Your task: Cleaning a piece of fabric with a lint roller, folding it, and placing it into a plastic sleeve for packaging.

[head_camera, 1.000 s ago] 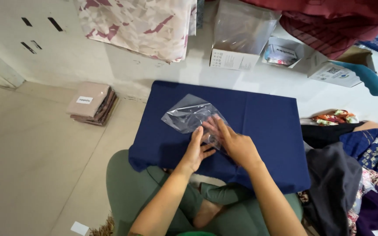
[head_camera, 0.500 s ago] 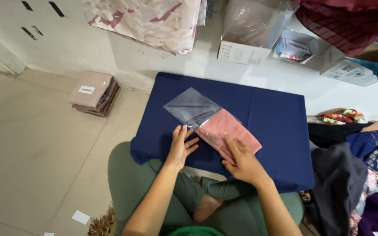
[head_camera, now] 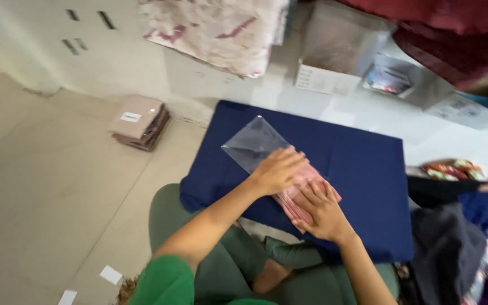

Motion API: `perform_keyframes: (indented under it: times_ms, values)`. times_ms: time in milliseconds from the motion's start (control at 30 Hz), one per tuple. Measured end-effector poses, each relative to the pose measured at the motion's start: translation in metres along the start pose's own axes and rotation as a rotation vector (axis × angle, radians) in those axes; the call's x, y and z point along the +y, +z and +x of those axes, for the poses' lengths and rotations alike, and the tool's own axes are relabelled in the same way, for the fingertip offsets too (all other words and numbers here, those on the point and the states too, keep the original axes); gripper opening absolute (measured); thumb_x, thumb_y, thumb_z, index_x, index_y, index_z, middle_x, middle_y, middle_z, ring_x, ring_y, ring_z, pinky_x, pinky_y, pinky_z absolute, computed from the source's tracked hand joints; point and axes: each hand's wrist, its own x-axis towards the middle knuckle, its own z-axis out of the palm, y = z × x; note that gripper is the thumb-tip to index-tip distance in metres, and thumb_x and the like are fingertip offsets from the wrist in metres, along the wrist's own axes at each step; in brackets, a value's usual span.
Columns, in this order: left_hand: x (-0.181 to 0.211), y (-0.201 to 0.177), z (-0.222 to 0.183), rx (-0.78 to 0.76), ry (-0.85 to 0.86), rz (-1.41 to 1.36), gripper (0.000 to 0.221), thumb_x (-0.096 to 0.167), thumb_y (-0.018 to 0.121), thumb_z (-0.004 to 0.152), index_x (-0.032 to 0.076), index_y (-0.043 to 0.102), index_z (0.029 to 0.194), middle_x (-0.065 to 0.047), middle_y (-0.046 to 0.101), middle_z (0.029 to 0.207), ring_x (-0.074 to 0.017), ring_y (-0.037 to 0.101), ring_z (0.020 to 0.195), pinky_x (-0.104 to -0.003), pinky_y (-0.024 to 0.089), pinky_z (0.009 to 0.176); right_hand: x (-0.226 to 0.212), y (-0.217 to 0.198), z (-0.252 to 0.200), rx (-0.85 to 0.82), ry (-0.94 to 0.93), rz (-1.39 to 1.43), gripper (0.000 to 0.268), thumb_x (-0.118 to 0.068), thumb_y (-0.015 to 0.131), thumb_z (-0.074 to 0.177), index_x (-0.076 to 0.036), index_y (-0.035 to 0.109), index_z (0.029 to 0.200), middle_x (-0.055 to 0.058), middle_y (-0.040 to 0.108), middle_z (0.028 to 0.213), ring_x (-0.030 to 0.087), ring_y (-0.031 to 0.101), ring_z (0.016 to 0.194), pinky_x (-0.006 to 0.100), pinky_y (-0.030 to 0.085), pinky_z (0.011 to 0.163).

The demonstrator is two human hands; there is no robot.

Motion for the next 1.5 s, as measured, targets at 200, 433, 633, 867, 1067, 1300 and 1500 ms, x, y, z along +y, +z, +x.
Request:
perform_keyframes:
  times_ms: [200,433,633,867,1067,1300,1500]
  values:
    - [-0.002,-0.009,-0.009,-0.230,0.151,0.003,0.052,0.047,0.042,0.105,0.015,0.060,0.142,-0.011,0.060,0.148,-0.0390,0.055,0.140,-0.053,0.042,0.114,-0.002,-0.012,-0.001,-0.112,-0.041,-0.022,0.073,-0.059,0.054,0.091,-0.030,0.043,0.156,0.002,0.039,0.166,0.032,0.027,0.157,0.061,0.020,0.120]
    - [0.002,-0.009,-0.010,-0.653,-0.061,0.061,0.065,0.057,0.018,0.106,0.027,0.026,0.164,0.001,0.031,0.170,-0.0292,0.020,0.161,-0.046,0.016,0.129,0.014,0.019,-0.008,-0.182,0.012,-0.080,0.072,-0.067,0.051,0.088,-0.034,0.047,0.152,0.002,0.042,0.162,0.029,0.026,0.158,0.059,0.015,0.125]
    - [0.006,-0.022,0.002,-0.729,0.005,0.160,0.070,0.061,0.024,0.105,0.024,0.019,0.164,-0.001,0.024,0.172,-0.0303,0.017,0.160,-0.047,0.011,0.130,0.029,0.035,0.003,-0.248,0.030,-0.016,0.073,-0.065,0.050,0.090,-0.024,0.049,0.150,0.007,0.050,0.155,0.033,0.020,0.160,0.061,0.012,0.126]
    - [0.006,-0.027,0.007,-0.753,-0.097,-0.005,0.078,0.067,0.011,0.101,0.023,0.018,0.165,-0.002,0.023,0.172,-0.0314,0.016,0.160,-0.050,0.012,0.129,0.022,0.031,0.027,-0.262,0.080,0.078,0.047,-0.052,0.052,0.092,-0.022,0.068,0.125,0.004,0.057,0.147,0.035,0.027,0.157,0.063,0.015,0.126]
    - [-0.001,-0.027,0.001,-0.729,-0.090,-0.023,0.076,0.067,0.026,0.100,0.026,0.019,0.165,0.000,0.022,0.173,-0.0293,0.017,0.161,-0.049,0.016,0.129,0.011,0.011,-0.009,-0.163,0.027,0.003,0.070,-0.051,0.057,0.091,-0.020,0.044,0.152,0.008,0.043,0.159,0.040,0.032,0.153,0.057,0.029,0.120]
    - [0.005,-0.022,-0.002,-0.458,-0.035,0.011,0.072,0.064,0.029,0.101,0.019,0.047,0.154,-0.007,0.049,0.160,-0.0353,0.047,0.147,-0.053,0.033,0.122,0.000,0.015,-0.021,-0.159,0.082,0.056,0.055,-0.025,0.045,0.101,-0.020,0.042,0.156,0.012,0.034,0.167,0.045,0.023,0.156,0.057,0.023,0.121]
    - [0.007,-0.028,0.000,-0.371,-0.064,-0.089,0.071,0.061,0.035,0.103,0.014,0.045,0.156,-0.010,0.047,0.161,-0.0411,0.039,0.151,-0.054,0.027,0.125,0.002,0.038,0.021,-0.130,0.093,0.170,0.031,-0.024,0.047,0.104,-0.007,0.067,0.121,0.024,0.052,0.145,0.052,0.029,0.149,0.060,0.020,0.124]
